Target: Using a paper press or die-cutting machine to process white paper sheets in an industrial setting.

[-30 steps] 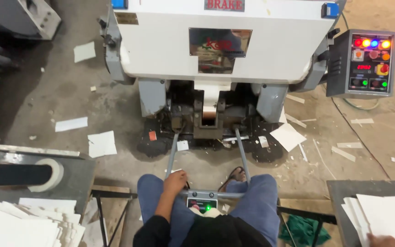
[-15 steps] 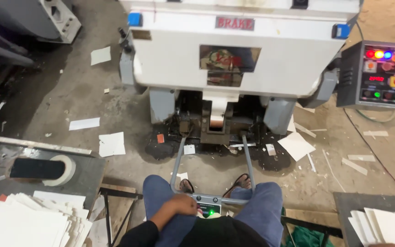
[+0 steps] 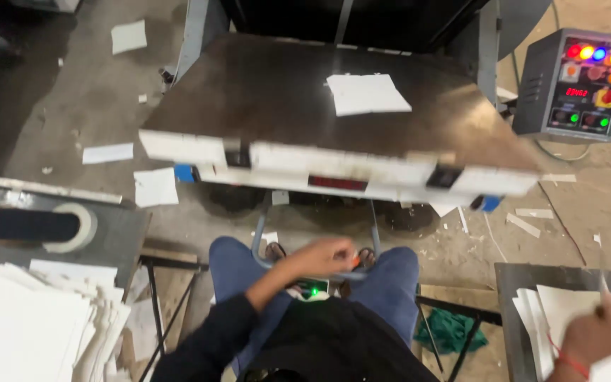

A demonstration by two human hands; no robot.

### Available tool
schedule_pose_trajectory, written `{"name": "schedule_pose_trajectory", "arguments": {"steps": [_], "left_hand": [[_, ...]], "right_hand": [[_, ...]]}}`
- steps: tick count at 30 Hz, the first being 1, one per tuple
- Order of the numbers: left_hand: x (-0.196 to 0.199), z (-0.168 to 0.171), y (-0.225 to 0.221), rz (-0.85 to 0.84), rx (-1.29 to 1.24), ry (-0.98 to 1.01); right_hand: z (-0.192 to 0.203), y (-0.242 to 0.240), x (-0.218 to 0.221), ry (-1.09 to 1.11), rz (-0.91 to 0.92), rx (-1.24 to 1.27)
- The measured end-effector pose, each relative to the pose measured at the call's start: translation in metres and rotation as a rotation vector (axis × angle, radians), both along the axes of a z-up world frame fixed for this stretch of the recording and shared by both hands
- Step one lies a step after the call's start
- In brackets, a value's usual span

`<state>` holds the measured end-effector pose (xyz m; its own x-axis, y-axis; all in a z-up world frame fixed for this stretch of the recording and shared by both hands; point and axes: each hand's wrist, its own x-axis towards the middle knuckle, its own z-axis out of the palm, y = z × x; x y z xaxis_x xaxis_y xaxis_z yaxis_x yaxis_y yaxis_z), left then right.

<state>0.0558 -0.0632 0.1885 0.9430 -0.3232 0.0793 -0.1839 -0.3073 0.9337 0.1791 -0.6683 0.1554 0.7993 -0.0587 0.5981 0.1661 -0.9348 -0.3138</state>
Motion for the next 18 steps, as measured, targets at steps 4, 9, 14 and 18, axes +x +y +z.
{"name": "schedule_pose_trajectory", "arguments": {"steps": [4, 9, 14, 18], "left_hand": [[0.088, -0.02, -0.007, 0.096, 0.086, -0.181], [0.132, -0.057, -0.009, 0.542, 0.725, -0.399], [0.015, -0.015, -0.021, 0.277, 0.823, -0.054], [-0.08, -0.053, 0.03, 0.459, 0.866, -0.115]], "right_hand": [[0.035, 0.169, 0.047, 0.104, 0.118, 0.298], [-0.006, 0.343, 0.067, 0.011, 0.552, -0.106], [-0.044, 0.416, 0.078, 0.199, 0.839, -0.152], [-0.033, 0.438, 0.098, 0.227, 0.996, -0.052]]}}
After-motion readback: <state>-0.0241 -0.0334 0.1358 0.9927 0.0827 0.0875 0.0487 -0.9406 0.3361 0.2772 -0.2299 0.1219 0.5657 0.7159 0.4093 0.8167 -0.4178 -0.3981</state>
